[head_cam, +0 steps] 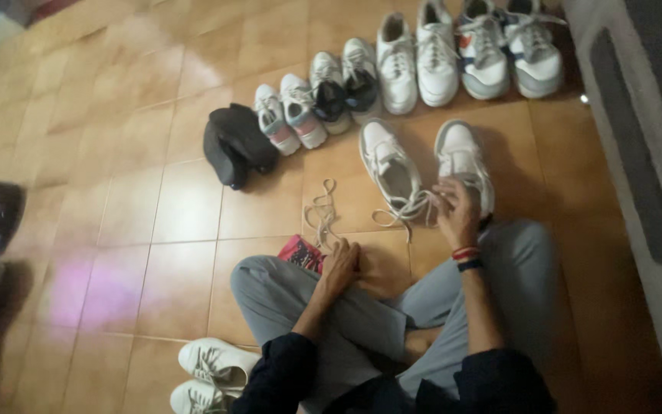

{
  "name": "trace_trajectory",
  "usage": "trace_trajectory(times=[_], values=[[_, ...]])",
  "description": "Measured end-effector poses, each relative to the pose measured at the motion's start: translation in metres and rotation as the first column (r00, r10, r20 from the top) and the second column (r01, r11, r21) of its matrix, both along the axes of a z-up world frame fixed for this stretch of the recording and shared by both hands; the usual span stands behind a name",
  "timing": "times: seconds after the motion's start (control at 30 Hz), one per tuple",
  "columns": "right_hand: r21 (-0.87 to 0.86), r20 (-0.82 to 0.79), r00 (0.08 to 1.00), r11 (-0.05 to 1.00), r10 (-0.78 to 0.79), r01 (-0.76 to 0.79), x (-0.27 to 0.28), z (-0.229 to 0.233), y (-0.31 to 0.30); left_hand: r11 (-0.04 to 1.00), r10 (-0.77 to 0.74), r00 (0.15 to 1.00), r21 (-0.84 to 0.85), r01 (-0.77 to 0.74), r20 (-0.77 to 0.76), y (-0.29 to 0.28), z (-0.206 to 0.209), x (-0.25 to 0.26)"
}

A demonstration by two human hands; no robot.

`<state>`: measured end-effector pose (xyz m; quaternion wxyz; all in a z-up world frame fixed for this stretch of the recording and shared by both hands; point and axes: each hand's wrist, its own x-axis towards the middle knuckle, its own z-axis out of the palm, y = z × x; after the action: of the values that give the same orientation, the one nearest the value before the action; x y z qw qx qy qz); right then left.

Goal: The person sits on the floor and wipes a white sneaker with a red cloth, then threads a white shoelace through the eyelets and ties it. The person repeats the lacing process on the second sneaker.

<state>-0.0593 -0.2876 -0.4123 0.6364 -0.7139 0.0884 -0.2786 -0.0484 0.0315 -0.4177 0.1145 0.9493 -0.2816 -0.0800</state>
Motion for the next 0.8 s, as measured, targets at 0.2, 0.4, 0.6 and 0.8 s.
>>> trace_trajectory(times=[0.2, 0.4, 0.6, 0.8], values=[[-0.078, -0.036, 0.991, 0.989, -0.131, 0.128, -0.003, 0.007, 0.001, 0.950, -0.003, 0.981, 0.306, -0.057, 0.193, 0.008, -0.016, 0.034], [0.154, -0.070, 0.987, 0.976, -0.144, 0.153, -0.005, 0.016, -0.003, 0.983, 0.102, 0.944, -0.174, -0.048, 0.313, -0.037, 0.060, 0.055], [0.217, 0.030, 0.994, 0.971, -0.105, 0.096, -0.005, 0.015, -0.002, 0.977, -0.108, 0.994, -0.188, 0.106, -0.003, -0.125, 0.069, 0.066], [0.213, -0.071, 0.982, 0.959, -0.174, 0.185, -0.006, 0.018, -0.006, 0.991, -0.104, 0.995, -0.088, 0.104, 0.002, -0.115, 0.064, 0.057]])
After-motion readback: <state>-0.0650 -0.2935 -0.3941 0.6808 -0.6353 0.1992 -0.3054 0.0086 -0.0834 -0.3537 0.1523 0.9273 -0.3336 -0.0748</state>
